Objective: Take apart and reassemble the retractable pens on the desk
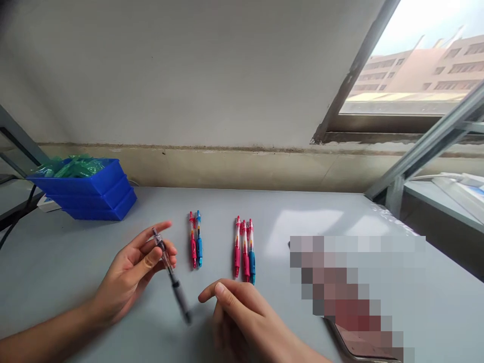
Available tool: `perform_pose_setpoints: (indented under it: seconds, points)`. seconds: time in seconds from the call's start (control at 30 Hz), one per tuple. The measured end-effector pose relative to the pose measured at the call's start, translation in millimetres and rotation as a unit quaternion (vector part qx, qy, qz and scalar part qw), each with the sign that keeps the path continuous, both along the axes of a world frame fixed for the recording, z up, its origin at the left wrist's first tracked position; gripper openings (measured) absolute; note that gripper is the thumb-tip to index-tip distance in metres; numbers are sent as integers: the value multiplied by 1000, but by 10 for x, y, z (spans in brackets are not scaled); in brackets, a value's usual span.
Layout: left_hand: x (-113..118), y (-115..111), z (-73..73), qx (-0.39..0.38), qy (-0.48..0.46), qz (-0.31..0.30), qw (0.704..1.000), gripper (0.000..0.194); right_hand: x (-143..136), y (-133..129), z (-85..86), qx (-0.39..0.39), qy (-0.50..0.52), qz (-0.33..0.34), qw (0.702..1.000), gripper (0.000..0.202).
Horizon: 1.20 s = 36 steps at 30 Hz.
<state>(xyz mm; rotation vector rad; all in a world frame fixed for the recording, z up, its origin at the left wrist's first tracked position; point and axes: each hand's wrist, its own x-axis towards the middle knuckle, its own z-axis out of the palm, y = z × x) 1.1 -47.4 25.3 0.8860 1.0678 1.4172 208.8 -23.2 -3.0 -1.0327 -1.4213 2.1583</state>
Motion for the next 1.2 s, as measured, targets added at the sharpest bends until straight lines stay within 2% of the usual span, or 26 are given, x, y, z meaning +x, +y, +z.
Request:
perform_pose_setpoints:
  seconds: [0.07,0.33,0.53,0.77,0.9,1.2]
  points:
    - [-19,27,0,-1,26,5,1000,40,4,-9,4,5,-5,10,1000,45]
    - [-21,79,-51,-5,54,19,998,21,-15,4,16,-6,11,30,999,39]
    - [-32,90,-107,-10,42,28,999,28,-29,-7,55,-7,-8,36,999,40]
    - [-40,92,-157,-5,43,0,999,24,-41,8,62,5,-5,52,999,39]
    - [-37,95,-153,-5,48,7,999,31,-32,4,55,3,-3,55,998,38]
    - [-33,87,-153,-8,36,6,999,24,-59,-16,109,-1,-22,51,998,46]
